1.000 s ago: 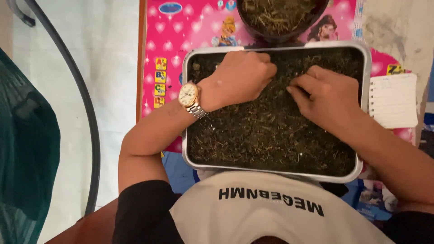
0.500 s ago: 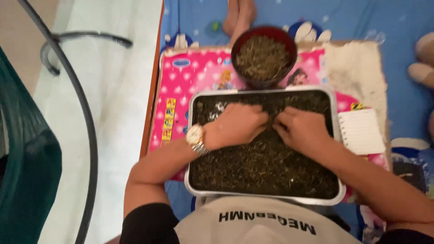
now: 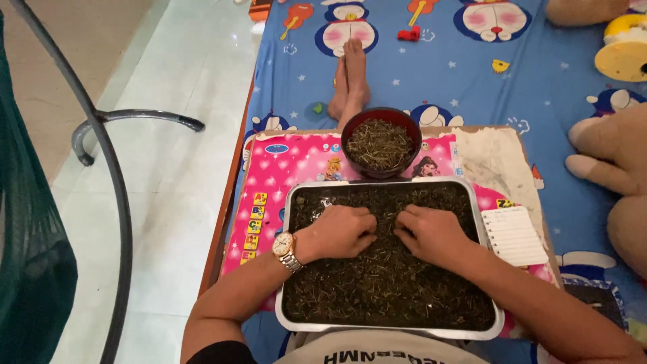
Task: Sorting dried tea leaves by hand to remove stems and impurities, transferring the removed parts from a tray to a bowl.
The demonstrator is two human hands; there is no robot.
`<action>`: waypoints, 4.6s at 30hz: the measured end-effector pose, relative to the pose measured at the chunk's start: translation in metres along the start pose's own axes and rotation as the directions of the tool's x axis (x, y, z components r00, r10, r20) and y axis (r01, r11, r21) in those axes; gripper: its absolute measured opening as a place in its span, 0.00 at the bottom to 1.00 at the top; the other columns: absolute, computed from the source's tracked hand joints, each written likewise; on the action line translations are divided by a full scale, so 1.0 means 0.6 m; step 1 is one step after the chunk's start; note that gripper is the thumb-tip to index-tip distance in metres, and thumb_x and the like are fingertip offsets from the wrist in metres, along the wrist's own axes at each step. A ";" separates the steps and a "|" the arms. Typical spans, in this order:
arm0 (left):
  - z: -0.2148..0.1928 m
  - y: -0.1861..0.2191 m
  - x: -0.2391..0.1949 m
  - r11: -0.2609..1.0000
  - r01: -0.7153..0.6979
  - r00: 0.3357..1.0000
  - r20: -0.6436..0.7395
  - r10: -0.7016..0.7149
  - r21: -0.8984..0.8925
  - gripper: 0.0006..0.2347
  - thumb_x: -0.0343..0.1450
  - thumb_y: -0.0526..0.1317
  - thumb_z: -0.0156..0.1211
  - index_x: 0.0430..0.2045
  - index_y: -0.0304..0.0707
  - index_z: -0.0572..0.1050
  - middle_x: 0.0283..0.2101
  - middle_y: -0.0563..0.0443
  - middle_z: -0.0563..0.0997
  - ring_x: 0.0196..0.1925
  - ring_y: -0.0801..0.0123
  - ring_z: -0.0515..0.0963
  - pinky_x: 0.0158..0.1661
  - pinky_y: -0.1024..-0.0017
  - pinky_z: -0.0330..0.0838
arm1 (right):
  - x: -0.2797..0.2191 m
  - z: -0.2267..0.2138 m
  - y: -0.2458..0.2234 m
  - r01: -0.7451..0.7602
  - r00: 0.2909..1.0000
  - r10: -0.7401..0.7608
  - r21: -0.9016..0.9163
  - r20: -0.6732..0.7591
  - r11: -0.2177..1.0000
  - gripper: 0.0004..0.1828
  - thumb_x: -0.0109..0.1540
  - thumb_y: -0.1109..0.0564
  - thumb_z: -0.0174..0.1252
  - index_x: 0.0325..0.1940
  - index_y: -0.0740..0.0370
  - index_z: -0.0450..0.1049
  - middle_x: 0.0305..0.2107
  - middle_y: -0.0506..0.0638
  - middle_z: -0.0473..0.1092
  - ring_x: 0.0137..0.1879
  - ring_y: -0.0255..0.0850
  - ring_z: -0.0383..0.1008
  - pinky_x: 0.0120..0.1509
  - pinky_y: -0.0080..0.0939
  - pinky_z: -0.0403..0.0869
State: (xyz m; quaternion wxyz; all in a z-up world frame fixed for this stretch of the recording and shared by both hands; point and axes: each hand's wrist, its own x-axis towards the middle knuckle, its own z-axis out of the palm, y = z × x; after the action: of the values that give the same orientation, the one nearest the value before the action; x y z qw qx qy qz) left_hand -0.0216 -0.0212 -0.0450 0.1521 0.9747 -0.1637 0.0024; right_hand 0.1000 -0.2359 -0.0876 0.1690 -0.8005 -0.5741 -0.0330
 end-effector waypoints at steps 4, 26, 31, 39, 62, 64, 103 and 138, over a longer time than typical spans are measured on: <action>-0.001 -0.001 0.001 0.999 -0.004 0.996 -0.084 0.001 -0.039 0.06 0.67 0.43 0.62 0.28 0.43 0.77 0.28 0.52 0.80 0.29 0.52 0.84 0.30 0.59 0.79 | -0.003 0.002 0.001 0.008 0.999 -0.007 0.007 -0.050 1.000 0.06 0.59 0.54 0.62 0.31 0.50 0.70 0.21 0.40 0.65 0.22 0.41 0.73 0.24 0.42 0.73; 0.008 -0.041 -0.005 0.996 0.082 0.943 -0.325 -0.066 0.034 0.09 0.71 0.47 0.61 0.35 0.43 0.78 0.30 0.52 0.78 0.31 0.53 0.83 0.27 0.60 0.77 | 0.177 -0.136 0.008 -0.122 0.985 0.096 -0.182 -0.142 0.976 0.19 0.61 0.53 0.64 0.56 0.58 0.79 0.38 0.54 0.78 0.39 0.50 0.82 0.38 0.50 0.80; -0.007 -0.068 -0.029 0.902 0.407 0.912 -0.005 -0.411 0.145 0.17 0.69 0.50 0.60 0.46 0.40 0.77 0.42 0.43 0.79 0.36 0.41 0.84 0.32 0.48 0.80 | 0.076 -0.125 -0.044 -0.058 0.981 0.092 -0.195 0.170 0.979 0.15 0.61 0.45 0.61 0.46 0.53 0.80 0.33 0.50 0.79 0.37 0.46 0.82 0.36 0.46 0.79; -0.007 -0.020 0.001 0.956 0.288 0.952 0.126 -0.278 -0.060 0.17 0.68 0.44 0.63 0.47 0.33 0.78 0.43 0.37 0.80 0.41 0.35 0.84 0.39 0.47 0.81 | 0.021 -0.025 -0.029 0.030 0.986 -0.006 -0.139 0.168 0.990 0.15 0.61 0.46 0.62 0.45 0.56 0.79 0.29 0.49 0.77 0.29 0.49 0.80 0.30 0.52 0.79; 0.031 -0.041 -0.011 0.989 -0.019 0.980 -0.198 -0.011 -0.149 0.05 0.72 0.41 0.63 0.31 0.41 0.77 0.29 0.49 0.83 0.32 0.52 0.84 0.32 0.59 0.79 | 0.019 -0.011 -0.014 0.179 0.982 -0.168 0.128 -0.089 0.976 0.01 0.62 0.58 0.60 0.35 0.54 0.76 0.24 0.46 0.75 0.25 0.47 0.78 0.24 0.43 0.77; 0.037 -0.044 -0.014 0.986 -0.067 0.960 -0.279 0.022 -0.151 0.05 0.71 0.41 0.65 0.31 0.41 0.77 0.28 0.49 0.84 0.31 0.53 0.85 0.30 0.61 0.79 | 0.018 -0.013 -0.016 0.191 0.976 -0.177 0.102 -0.128 0.976 0.03 0.62 0.57 0.62 0.34 0.55 0.75 0.23 0.47 0.76 0.25 0.49 0.78 0.24 0.46 0.77; 0.003 -0.017 -0.027 0.965 -0.244 0.944 -0.250 0.214 -0.094 0.16 0.66 0.54 0.69 0.31 0.42 0.80 0.29 0.50 0.81 0.32 0.64 0.81 0.30 0.72 0.78 | 0.028 -0.084 -0.051 0.173 0.980 -0.168 -0.049 0.102 0.984 0.25 0.59 0.33 0.63 0.45 0.54 0.80 0.28 0.51 0.79 0.35 0.48 0.83 0.35 0.50 0.82; 0.051 -0.054 -0.014 0.973 -0.221 0.869 -0.441 0.225 0.062 0.04 0.71 0.39 0.66 0.29 0.41 0.77 0.25 0.52 0.81 0.29 0.62 0.82 0.30 0.69 0.79 | 0.003 -0.010 -0.027 0.285 0.958 -0.285 -0.010 0.025 0.958 0.10 0.64 0.48 0.63 0.42 0.55 0.77 0.26 0.43 0.71 0.26 0.42 0.77 0.27 0.45 0.77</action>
State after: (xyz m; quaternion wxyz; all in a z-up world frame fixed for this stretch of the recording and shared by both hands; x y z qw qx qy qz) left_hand -0.0208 0.0015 -0.0840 0.1794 0.9235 -0.2360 0.2435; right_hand 0.0866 -0.2317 -0.0776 0.1505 -0.7109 -0.6851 -0.0514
